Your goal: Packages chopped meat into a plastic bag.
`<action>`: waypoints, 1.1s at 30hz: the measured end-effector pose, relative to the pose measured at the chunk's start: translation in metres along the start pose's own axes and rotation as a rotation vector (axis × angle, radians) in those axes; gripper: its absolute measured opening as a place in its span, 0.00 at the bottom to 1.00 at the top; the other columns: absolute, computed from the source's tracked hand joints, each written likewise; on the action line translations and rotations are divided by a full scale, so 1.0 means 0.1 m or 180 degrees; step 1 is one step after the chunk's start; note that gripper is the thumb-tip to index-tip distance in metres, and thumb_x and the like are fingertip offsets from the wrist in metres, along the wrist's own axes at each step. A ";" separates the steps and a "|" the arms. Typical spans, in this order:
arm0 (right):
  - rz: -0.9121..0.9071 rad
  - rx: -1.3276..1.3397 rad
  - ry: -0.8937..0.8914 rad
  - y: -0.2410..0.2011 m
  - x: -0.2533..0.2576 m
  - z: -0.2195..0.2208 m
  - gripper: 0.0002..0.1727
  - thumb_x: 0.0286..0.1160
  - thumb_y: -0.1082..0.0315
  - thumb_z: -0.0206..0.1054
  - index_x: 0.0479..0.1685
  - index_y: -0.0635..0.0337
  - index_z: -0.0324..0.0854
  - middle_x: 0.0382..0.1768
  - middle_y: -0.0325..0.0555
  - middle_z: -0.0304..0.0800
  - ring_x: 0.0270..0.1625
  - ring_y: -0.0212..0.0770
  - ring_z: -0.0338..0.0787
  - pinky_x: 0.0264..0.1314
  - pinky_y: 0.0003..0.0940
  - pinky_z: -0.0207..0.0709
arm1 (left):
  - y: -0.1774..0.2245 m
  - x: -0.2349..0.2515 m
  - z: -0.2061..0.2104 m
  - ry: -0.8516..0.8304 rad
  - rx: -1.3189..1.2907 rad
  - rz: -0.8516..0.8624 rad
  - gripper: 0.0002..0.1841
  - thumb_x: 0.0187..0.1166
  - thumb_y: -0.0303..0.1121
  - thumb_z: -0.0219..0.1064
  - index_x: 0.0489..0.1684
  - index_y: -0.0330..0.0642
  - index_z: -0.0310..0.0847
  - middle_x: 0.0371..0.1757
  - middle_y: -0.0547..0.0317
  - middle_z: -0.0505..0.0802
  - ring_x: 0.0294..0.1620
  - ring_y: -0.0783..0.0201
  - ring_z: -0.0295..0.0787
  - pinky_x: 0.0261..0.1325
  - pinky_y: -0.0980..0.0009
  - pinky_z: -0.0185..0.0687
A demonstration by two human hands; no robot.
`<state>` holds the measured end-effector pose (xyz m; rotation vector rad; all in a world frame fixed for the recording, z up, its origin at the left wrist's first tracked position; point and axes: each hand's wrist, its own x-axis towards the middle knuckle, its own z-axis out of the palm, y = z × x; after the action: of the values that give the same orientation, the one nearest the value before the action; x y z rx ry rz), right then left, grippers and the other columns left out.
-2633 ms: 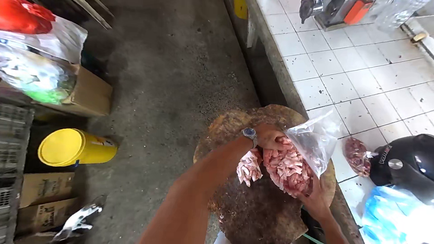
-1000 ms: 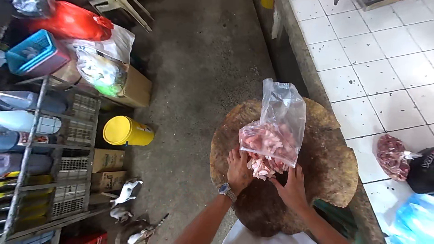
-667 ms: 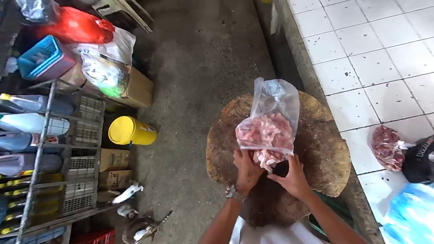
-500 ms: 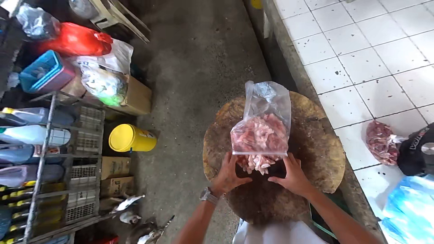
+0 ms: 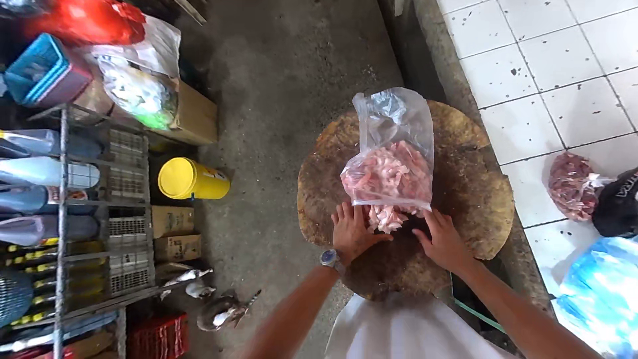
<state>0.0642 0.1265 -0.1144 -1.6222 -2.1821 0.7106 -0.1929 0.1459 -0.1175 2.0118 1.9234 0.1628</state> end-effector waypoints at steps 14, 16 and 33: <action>0.0499 0.0414 0.0950 -0.43 -0.31 0.41 0.26 0.73 0.73 0.67 0.71 0.75 0.80 0.51 0.61 0.95 0.48 0.56 0.97 0.54 0.50 0.90 | 0.12 0.06 0.23 0.0676 -0.0411 0.0513 0.36 0.54 0.47 0.83 0.58 0.28 0.82 0.56 0.35 0.89 0.60 0.39 0.88 0.63 0.47 0.85; 0.0672 0.0664 0.0967 -0.56 -0.35 0.50 0.28 0.70 0.73 0.68 0.72 0.76 0.78 0.47 0.60 0.95 0.45 0.53 0.97 0.52 0.48 0.90 | 0.23 0.02 0.28 0.0719 -0.0515 0.0359 0.28 0.62 0.42 0.79 0.55 0.27 0.82 0.54 0.34 0.89 0.55 0.40 0.91 0.58 0.47 0.88; 0.0831 0.2495 0.0625 -0.54 0.45 -1.48 0.35 0.75 0.74 0.69 0.84 0.50 0.68 0.46 0.48 0.93 0.41 0.45 0.94 0.44 0.47 0.92 | 1.73 0.92 -0.94 0.0089 -0.2691 0.0320 0.29 0.63 0.35 0.82 0.62 0.32 0.78 0.51 0.40 0.89 0.50 0.49 0.89 0.54 0.50 0.88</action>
<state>0.0873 0.1856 0.0363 -1.4538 -1.2987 1.2226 -0.0527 0.2496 0.0121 1.5083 1.3977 0.8671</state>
